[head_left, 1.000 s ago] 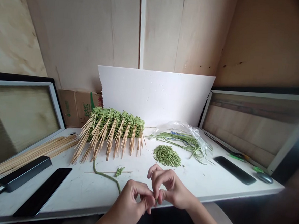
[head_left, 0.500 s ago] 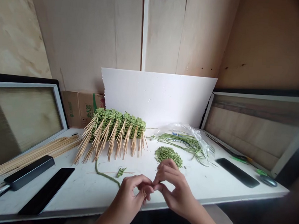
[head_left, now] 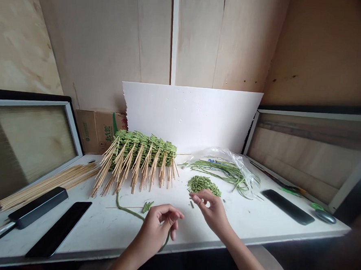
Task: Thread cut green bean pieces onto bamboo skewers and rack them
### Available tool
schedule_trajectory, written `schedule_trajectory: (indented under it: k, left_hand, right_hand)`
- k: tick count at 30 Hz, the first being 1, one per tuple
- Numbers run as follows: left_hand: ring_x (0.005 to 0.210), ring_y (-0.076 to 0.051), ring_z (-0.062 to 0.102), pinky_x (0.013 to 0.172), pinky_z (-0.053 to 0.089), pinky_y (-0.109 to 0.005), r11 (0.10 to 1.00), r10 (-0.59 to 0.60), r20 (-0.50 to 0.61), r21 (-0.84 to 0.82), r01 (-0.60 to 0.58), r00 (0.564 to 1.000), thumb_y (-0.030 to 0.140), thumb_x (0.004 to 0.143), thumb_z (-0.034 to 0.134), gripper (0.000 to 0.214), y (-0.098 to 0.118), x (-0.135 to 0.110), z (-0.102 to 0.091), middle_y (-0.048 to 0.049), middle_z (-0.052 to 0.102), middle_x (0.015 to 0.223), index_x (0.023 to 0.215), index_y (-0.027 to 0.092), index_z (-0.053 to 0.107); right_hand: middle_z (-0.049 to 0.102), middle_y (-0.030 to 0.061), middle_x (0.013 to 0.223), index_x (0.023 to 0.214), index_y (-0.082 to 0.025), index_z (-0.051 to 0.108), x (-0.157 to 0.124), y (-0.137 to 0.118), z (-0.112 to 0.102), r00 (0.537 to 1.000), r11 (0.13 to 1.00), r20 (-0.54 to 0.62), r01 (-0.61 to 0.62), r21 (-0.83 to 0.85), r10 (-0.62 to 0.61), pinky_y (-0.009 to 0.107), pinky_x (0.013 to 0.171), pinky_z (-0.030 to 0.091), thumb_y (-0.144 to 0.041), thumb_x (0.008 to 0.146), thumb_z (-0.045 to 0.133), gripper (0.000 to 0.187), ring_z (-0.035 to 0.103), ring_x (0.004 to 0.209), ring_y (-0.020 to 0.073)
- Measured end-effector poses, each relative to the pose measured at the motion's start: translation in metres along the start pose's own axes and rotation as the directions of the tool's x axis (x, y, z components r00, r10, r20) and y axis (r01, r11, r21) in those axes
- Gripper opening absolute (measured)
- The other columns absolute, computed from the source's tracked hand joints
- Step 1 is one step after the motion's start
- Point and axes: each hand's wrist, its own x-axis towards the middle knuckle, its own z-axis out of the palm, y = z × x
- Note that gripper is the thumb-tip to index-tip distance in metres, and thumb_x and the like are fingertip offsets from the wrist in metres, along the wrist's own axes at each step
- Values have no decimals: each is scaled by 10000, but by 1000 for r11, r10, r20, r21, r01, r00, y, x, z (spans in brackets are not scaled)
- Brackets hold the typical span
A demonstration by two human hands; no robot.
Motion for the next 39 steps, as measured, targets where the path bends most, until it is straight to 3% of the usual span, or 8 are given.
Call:
schedule_trajectory:
  k: [5,11,17,20,22,29,32,39]
  left_hand:
    - [672,-150,614,739,518,-300,997,-8,-64,78,13,998,476,1024,513,431,0,3,-2,-35,612,792,1151,130,736]
    - [694,-155,637,763,531,-328,999,-41,9,-16,41,999,458,1006,562,426,1,-1,0,-52,649,885,1275,150,679]
    - [642,-162,672,756,542,-358,993,-64,4,-100,64,998,428,961,662,487,-4,3,1,-82,722,909,1352,148,586]
    - [648,-176,693,748,549,-363,989,-83,2,-125,83,997,427,928,710,548,-3,2,4,-83,732,912,1377,160,546]
    - [655,-179,698,749,551,-363,985,-91,5,-146,91,996,431,914,726,578,-1,1,5,-77,732,909,1388,169,524]
    - [689,-186,700,778,551,-360,996,-85,60,-24,87,995,414,906,732,421,4,0,0,-75,737,865,1213,135,656]
    - [676,-190,685,746,539,-340,993,-72,-8,96,72,997,388,902,725,274,4,0,-1,-77,742,806,975,124,743]
    - [605,-164,613,660,464,-290,959,-45,-58,277,59,997,339,922,696,200,5,-2,3,-27,710,706,976,172,792]
  right_hand:
    - [781,103,908,957,-223,824,3,47,-2,998,913,-45,-66,-402,52,442,827,485,-354,915,643,227,643,933,323]
    - [759,98,837,771,-252,817,-7,53,7,999,792,-21,-50,-609,47,448,820,444,-402,921,646,272,594,953,344]
    - [737,87,848,889,-228,793,-3,9,4,995,977,101,13,-211,9,381,760,457,-553,1007,492,459,588,852,264]
    - [739,62,846,1081,-242,782,-9,-21,5,964,995,254,58,81,-77,325,697,458,-618,867,696,441,582,813,224]
    - [731,54,823,1010,-246,803,-14,-35,7,952,986,287,60,153,-103,318,704,463,-580,826,764,383,577,792,207]
    - [714,60,842,943,-235,800,-10,-43,-5,981,972,177,38,230,-80,332,725,492,-471,894,736,249,620,803,207]
    - [722,65,893,969,-240,785,-5,-46,-16,967,982,230,64,178,-105,341,756,495,-426,920,718,204,632,861,217]
    - [727,69,888,966,-233,760,-8,-60,-22,918,970,323,243,-6,-228,379,797,487,-399,910,738,176,594,880,235]
